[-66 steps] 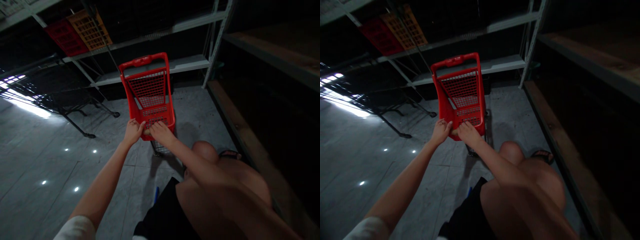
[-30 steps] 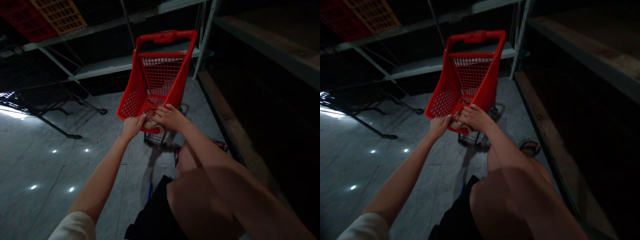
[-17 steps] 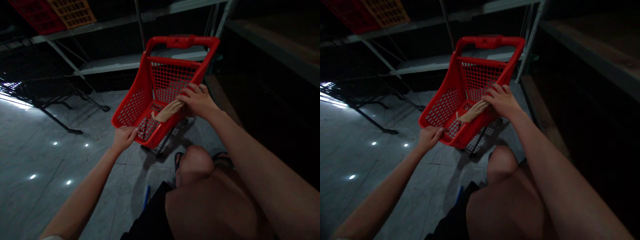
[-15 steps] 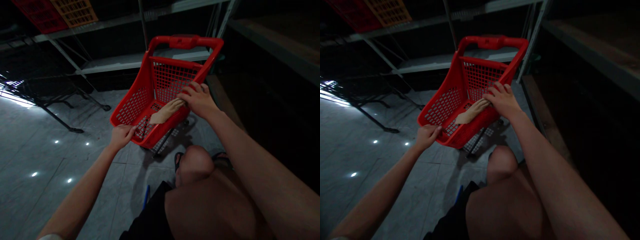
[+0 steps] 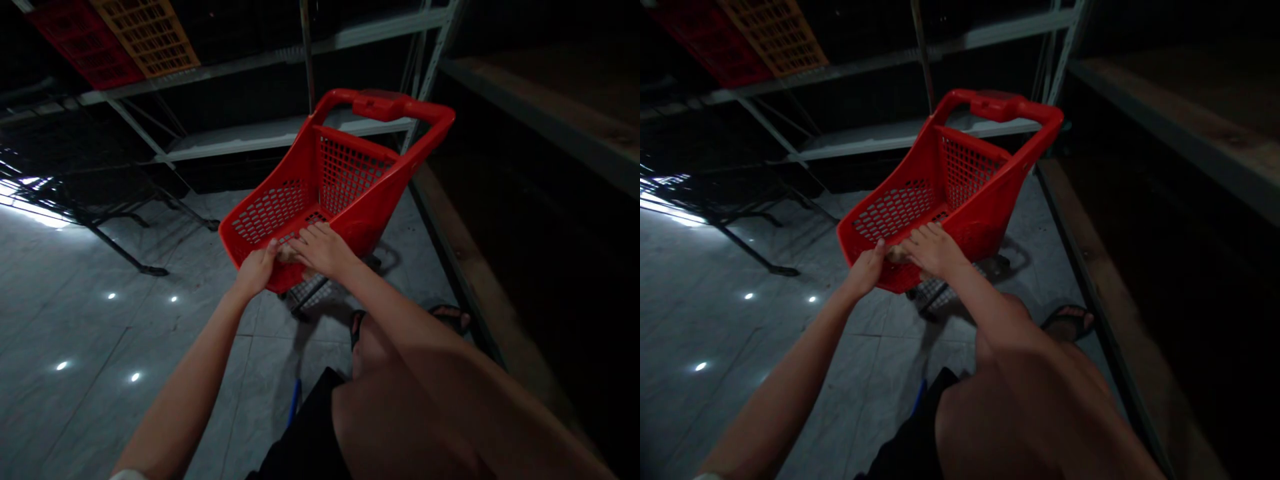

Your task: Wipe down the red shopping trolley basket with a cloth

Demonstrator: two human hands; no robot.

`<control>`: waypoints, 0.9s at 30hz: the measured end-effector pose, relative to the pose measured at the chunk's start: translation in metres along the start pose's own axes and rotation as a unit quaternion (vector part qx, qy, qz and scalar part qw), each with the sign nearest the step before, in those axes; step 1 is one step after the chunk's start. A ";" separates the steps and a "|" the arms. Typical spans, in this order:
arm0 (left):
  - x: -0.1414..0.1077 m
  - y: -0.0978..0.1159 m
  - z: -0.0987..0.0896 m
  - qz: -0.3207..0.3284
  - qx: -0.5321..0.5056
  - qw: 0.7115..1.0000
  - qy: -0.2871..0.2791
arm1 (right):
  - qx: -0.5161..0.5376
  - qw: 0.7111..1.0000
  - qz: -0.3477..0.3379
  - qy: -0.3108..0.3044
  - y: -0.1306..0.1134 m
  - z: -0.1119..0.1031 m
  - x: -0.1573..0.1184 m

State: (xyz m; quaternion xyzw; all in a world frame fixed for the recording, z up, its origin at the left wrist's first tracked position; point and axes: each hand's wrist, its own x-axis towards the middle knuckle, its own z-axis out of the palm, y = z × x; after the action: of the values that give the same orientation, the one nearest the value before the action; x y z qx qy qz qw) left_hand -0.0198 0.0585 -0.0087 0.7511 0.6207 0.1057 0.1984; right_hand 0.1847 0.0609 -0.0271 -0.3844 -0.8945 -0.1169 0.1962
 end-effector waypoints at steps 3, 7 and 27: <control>-0.005 -0.005 -0.002 0.008 -0.047 0.998 -0.028 | -0.028 1.000 -0.005 -0.010 0.031 -0.007 -0.017; -0.015 0.001 -0.002 0.015 -0.036 0.997 -0.071 | -0.091 0.993 0.076 0.002 0.077 -0.030 -0.054; -0.005 -0.015 -0.009 0.133 0.131 0.980 -0.071 | -0.049 0.998 0.038 -0.026 0.001 -0.018 -0.032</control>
State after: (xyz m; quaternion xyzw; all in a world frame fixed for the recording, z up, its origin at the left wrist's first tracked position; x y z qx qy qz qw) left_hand -0.0380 0.0573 -0.0061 0.8521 0.5079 -0.0046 0.1261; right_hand 0.2098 0.0344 -0.0251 -0.4301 -0.8773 -0.1432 0.1576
